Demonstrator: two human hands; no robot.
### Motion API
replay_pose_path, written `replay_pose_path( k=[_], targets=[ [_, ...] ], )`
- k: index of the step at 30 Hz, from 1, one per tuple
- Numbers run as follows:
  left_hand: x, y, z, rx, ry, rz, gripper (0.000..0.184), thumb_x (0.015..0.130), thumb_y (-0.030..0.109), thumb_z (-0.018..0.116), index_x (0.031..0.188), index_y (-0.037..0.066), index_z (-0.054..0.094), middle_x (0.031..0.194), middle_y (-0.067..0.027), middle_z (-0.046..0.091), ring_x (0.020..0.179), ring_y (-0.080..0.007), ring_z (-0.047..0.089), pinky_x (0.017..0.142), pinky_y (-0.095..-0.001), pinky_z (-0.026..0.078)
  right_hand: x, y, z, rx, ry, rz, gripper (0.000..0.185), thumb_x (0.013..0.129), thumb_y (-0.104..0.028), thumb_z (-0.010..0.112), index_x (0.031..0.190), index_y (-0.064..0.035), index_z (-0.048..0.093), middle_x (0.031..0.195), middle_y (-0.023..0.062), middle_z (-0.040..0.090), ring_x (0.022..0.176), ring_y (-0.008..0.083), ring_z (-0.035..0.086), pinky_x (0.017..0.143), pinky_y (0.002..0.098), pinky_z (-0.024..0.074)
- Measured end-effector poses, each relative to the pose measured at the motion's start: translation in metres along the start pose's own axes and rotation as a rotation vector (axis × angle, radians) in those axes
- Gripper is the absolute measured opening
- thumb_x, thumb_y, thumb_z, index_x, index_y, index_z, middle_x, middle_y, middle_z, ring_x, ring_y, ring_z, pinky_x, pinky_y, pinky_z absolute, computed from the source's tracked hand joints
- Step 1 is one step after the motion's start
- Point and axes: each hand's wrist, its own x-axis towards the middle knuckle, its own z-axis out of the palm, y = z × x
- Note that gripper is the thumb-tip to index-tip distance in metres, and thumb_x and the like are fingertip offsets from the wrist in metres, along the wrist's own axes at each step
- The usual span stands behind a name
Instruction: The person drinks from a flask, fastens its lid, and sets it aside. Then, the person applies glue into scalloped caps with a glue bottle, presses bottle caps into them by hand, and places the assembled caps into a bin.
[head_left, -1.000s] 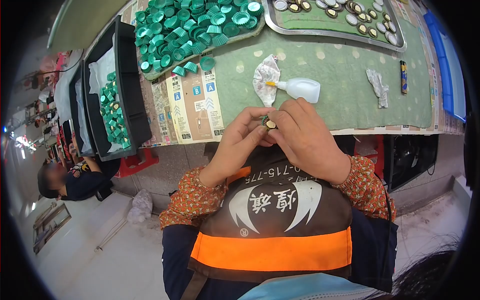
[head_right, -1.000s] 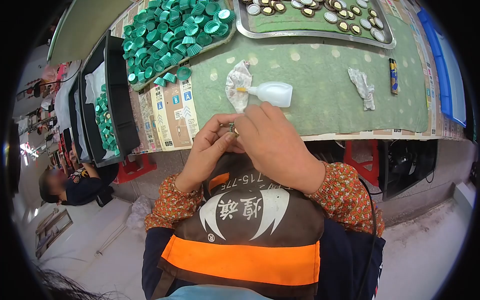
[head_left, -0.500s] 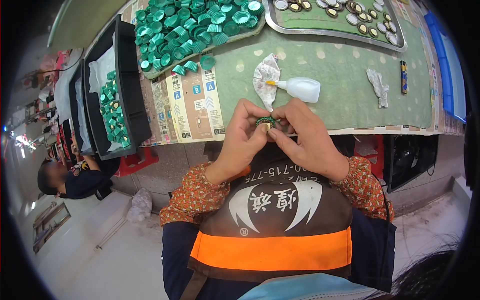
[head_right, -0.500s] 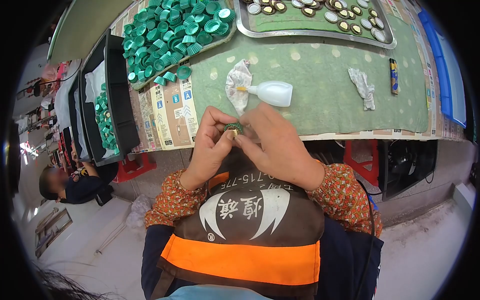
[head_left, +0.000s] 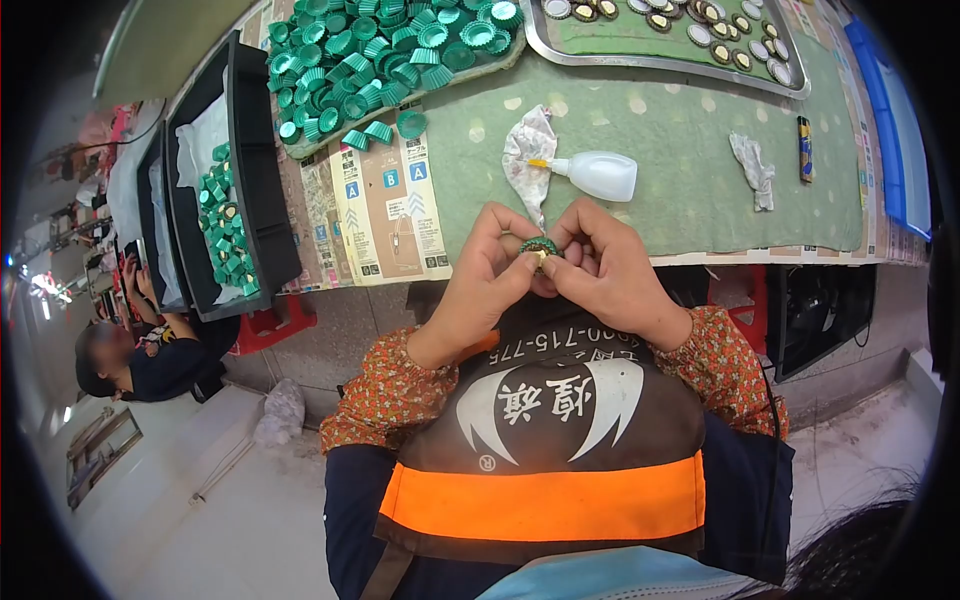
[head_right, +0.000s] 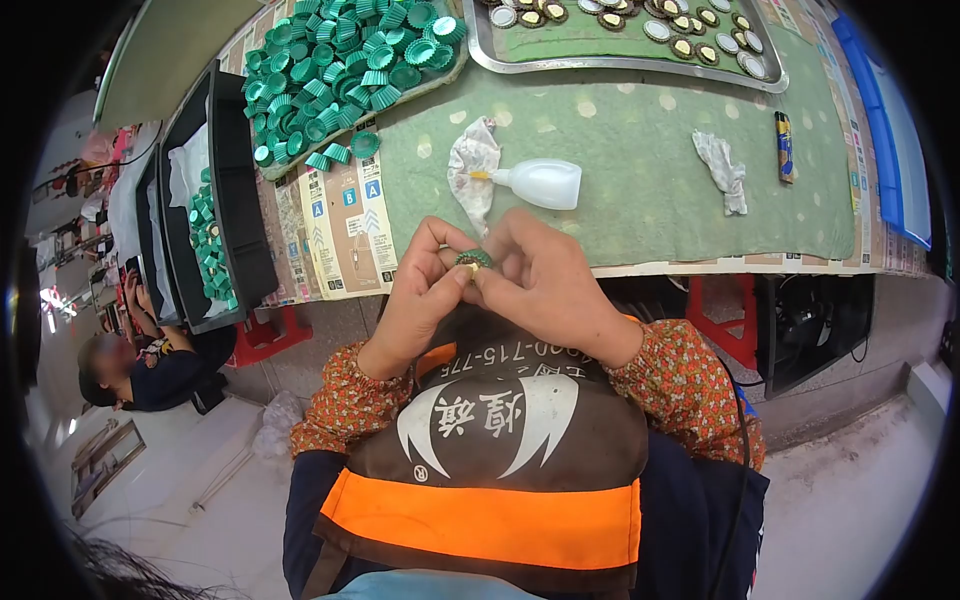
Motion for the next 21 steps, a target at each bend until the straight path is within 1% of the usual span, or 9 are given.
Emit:
replay_pose_path(
  k=[3,5,8,12,14,15,18,21],
  targets=[
    [-0.002,0.0,0.001,-0.011,-0.016,0.028,0.024,0.1,0.007,0.055,0.12,0.003,0.042,0.105,-0.0091,0.065,0.093,-0.0109,0.067,0.085,-0.0261,0.056,-0.001,0.008,0.008,0.267,0.008,0.003,0.023,0.086,-0.015,0.076,0.091,-0.0045,0.055,0.072,-0.0038,0.055,0.066,0.0014,0.047,0.054,0.0241,0.0394],
    [-0.003,0.0,0.001,-0.011,-0.023,0.04,0.025,0.1,0.007,0.056,0.12,0.003,0.042,0.105,-0.009,0.065,0.094,-0.0107,0.066,0.085,-0.0259,0.055,-0.001,0.013,0.012,0.276,0.016,-0.017,0.024,0.087,-0.014,0.076,0.09,-0.0044,0.054,0.075,-0.0038,0.057,0.066,0.0006,0.048,0.054,0.0235,0.0392],
    [-0.004,-0.005,0.0,0.001,0.01,0.07,0.024,0.1,0.006,0.057,0.119,0.005,0.042,0.103,-0.0096,0.063,0.087,-0.0134,0.067,0.079,-0.0291,0.059,-0.001,0.012,0.017,0.334,0.022,-0.002,0.024,0.087,-0.014,0.076,0.089,-0.0045,0.053,0.076,-0.0034,0.059,0.066,0.0007,0.049,0.054,0.0229,0.0391],
    [-0.003,-0.003,-0.005,-0.045,-0.017,-0.006,0.023,0.102,0.007,0.055,0.12,0.006,0.04,0.103,-0.0103,0.064,0.085,-0.0144,0.068,0.076,-0.0286,0.059,0.004,0.003,0.012,0.42,-0.041,0.044,0.024,0.087,-0.015,0.075,0.089,-0.0044,0.053,0.074,-0.0014,0.06,0.064,0.0027,0.053,0.053,0.0247,0.0411],
    [-0.004,0.006,-0.006,-0.069,-0.037,-0.083,0.022,0.103,0.007,0.053,0.12,0.006,0.04,0.102,-0.0107,0.064,0.084,-0.0149,0.068,0.074,-0.0284,0.06,0.005,0.006,0.008,0.173,-0.038,-0.038,0.025,0.087,-0.016,0.075,0.09,-0.0042,0.054,0.071,0.001,0.06,0.062,0.0058,0.055,0.053,0.0274,0.0429],
    [-0.004,0.006,-0.007,-0.051,-0.036,-0.079,0.021,0.103,0.007,0.053,0.12,0.007,0.039,0.102,-0.0107,0.064,0.084,-0.015,0.068,0.074,-0.0283,0.06,0.005,0.007,0.007,0.051,-0.036,-0.079,0.026,0.087,-0.017,0.075,0.091,-0.004,0.054,0.069,0.0022,0.059,0.061,0.0073,0.056,0.053,0.0287,0.0438],
    [-0.004,0.003,-0.008,-0.019,-0.024,-0.073,0.02,0.104,0.007,0.051,0.119,0.007,0.039,0.101,-0.0103,0.064,0.083,-0.0153,0.069,0.073,-0.0284,0.06,0.002,0.002,0.01,-0.036,-0.02,-0.106,0.018,0.088,-0.007,0.073,0.094,-0.0063,0.055,0.076,-0.0073,0.051,0.062,-0.0016,0.041,0.052,0.0187,0.0341],
    [-0.003,0.001,-0.001,-0.032,0.007,-0.061,0.019,0.104,0.008,0.051,0.119,0.008,0.039,0.1,-0.0093,0.063,0.082,-0.0142,0.067,0.072,-0.0279,0.058,0.004,0.001,0.009,-0.054,0.001,-0.051,0.026,0.083,-0.017,0.075,0.09,-0.0037,0.053,0.064,0.0059,0.055,0.055,0.0152,0.053,0.053,0.0323,0.044]
  ],
)
